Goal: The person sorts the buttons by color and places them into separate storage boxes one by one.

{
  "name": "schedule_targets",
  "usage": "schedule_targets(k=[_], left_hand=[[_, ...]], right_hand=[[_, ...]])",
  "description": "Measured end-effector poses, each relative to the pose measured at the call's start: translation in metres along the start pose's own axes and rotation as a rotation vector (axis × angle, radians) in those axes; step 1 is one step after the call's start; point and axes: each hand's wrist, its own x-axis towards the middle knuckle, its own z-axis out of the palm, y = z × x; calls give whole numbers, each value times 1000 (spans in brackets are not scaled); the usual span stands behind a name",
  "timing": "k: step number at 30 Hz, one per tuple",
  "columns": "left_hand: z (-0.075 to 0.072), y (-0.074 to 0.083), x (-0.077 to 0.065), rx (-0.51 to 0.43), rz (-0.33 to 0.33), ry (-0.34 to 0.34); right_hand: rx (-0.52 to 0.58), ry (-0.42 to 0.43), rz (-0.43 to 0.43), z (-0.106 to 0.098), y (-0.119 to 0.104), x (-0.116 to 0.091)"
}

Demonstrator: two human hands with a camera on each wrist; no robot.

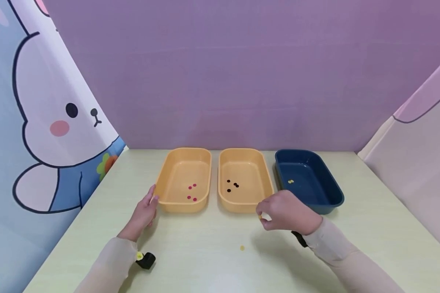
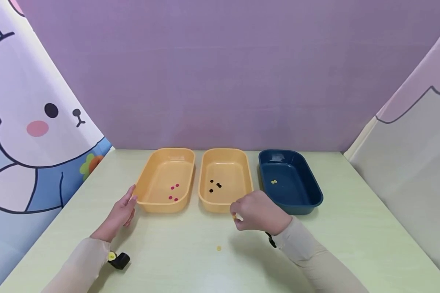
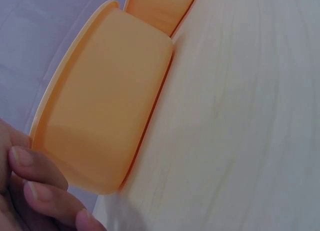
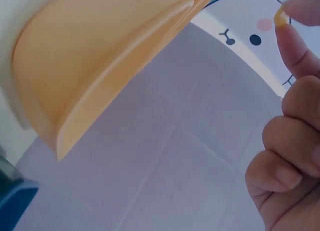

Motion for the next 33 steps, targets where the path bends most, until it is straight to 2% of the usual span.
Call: schedule_targets(k=[4,8,15,20,27,33], left_hand=[[-1,0,-2,-5,-2,0],[-3,0,-3,-8,-2,9],[-6,-2,-1,12,8,10],[-7,-4,-1,16,12,10],[-7,-4,-3,3,17,9],[-7,-3,-3,10,27,8]], right_hand=[[-72,57,-2,-2,2,2],[-75,86,-2,-6,2,4],[-66,190,-35,-7,9,2],[-59,205,-20,-2,22,-4],[-79,172,42,4,35,-14],[-119,215,31,7,47,-23]])
